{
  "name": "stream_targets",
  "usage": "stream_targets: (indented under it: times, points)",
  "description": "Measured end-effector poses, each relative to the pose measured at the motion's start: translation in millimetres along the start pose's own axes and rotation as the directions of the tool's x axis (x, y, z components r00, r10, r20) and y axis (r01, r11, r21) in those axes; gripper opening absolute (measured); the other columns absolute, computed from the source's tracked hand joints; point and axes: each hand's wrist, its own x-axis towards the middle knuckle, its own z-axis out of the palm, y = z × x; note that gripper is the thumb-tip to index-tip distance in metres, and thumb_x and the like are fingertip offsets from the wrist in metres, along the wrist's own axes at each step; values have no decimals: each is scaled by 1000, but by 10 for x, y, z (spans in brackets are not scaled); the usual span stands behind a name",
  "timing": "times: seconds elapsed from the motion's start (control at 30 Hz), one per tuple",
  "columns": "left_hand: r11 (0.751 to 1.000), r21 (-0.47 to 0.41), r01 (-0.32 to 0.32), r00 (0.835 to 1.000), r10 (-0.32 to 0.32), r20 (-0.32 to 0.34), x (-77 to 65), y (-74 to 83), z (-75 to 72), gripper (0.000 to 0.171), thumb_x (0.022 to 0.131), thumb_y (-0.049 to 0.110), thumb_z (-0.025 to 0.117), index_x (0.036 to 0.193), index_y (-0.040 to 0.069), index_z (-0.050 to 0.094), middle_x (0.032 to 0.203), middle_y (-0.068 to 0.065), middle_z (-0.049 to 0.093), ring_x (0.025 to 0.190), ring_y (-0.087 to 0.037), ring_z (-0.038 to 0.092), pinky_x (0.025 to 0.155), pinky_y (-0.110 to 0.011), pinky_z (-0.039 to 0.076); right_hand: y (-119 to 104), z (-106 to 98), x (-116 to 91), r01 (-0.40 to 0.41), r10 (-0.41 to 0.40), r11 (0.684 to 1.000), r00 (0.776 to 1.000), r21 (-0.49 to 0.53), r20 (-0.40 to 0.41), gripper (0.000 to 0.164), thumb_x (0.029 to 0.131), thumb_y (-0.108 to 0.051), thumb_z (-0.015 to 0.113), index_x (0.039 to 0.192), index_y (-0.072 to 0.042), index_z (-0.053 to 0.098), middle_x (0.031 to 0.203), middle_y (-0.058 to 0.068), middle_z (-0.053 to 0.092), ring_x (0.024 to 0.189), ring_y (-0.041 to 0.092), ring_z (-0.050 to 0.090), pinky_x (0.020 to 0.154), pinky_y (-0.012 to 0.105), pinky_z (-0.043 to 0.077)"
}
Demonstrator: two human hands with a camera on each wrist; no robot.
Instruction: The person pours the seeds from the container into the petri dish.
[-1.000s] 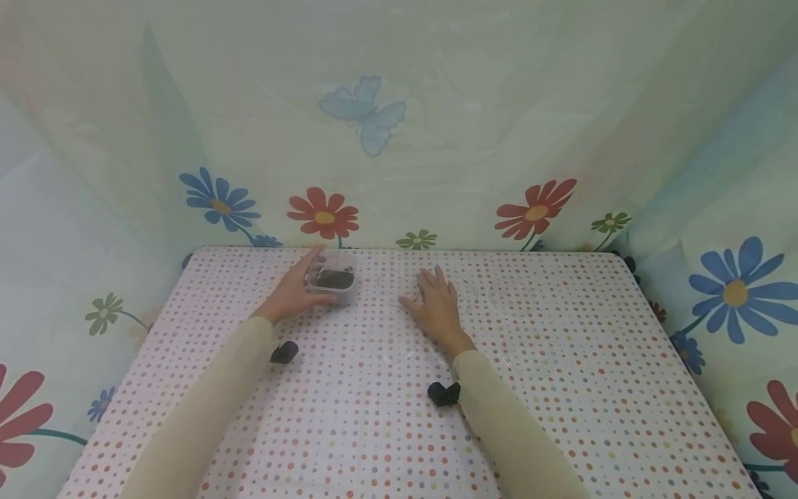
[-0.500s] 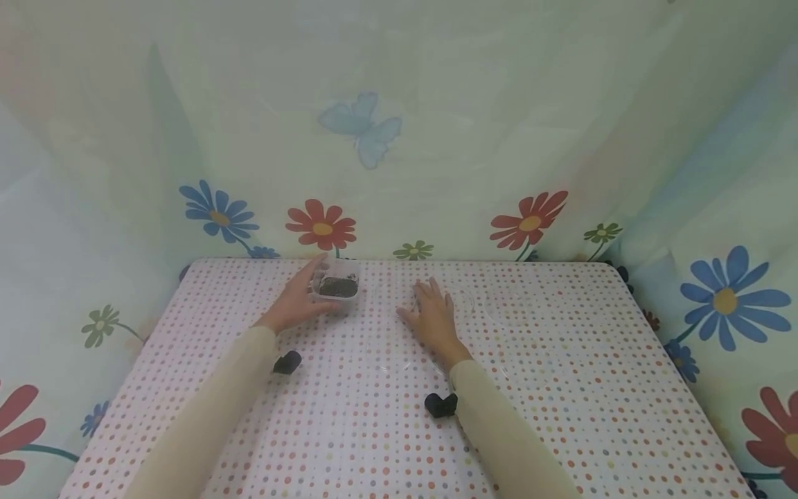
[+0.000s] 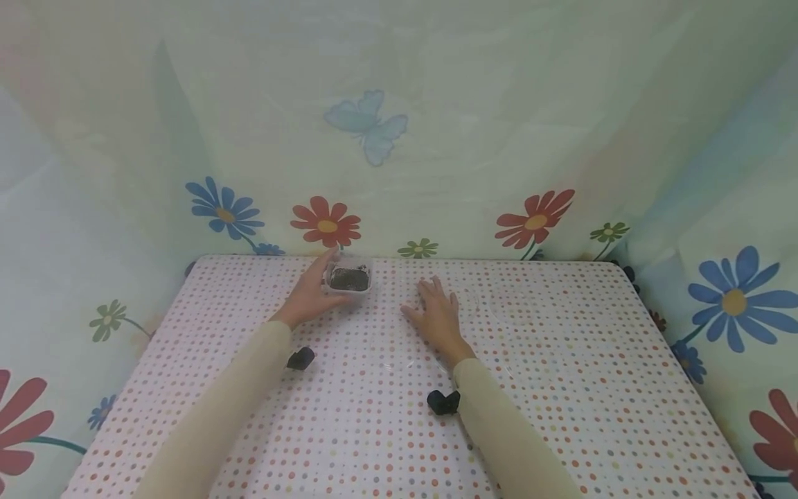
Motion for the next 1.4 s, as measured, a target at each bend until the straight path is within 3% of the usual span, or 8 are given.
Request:
stream_targets:
  times: [0.3, 0.53, 0.87, 1.23, 1.4]
  points:
    - [998, 51, -21, 1000, 21, 5, 26, 6, 23, 106, 74, 35, 83, 155, 25, 15, 155, -6, 36, 144, -29, 32, 115, -54, 31, 10, 12, 5, -3, 3, 1000, 1000, 16, 0, 69, 91, -46, 61, 146, -8, 41, 155, 9, 37, 150, 29, 16, 120, 60, 9]
    - [995, 42, -88, 996, 88, 3, 66, 44, 47, 105, 74, 32, 84, 155, 26, 18, 154, -9, 37, 144, -29, 32, 116, -54, 30, 38, -13, 27, 9, -9, 1000, 1000, 2, -9, 69, 91, -45, 61, 145, -7, 42, 154, 11, 38, 149, 32, 19, 119, 62, 10]
    - [990, 118, -77, 997, 79, -9, 85, 114, 92, 110, 73, 30, 85, 156, 20, 13, 161, -4, 25, 145, -30, 30, 115, -53, 32, 56, 24, 25, 12, -12, 1000, 1000, 15, 1, 69, 91, -48, 61, 145, -8, 43, 154, 9, 38, 150, 30, 18, 119, 62, 10]
    - [989, 133, -66, 998, 66, 3, 94, 180, 130, 103, 75, 30, 83, 155, 19, 18, 159, -5, 29, 145, -26, 31, 117, -47, 32, 40, 14, 14, 23, -23, 1000, 1000, 3, -5, 69, 90, -47, 62, 144, -7, 44, 153, 10, 39, 149, 31, 20, 118, 62, 11]
    - [985, 144, -97, 995, 98, 0, 89, 221, 139, 100, 76, 27, 83, 154, 16, 22, 158, -6, 30, 146, -26, 29, 118, -47, 30, 39, 16, 4, 26, -25, 999, 1000, 22, -16, 68, 90, -45, 63, 143, -7, 44, 153, 10, 40, 149, 31, 21, 118, 63, 11]
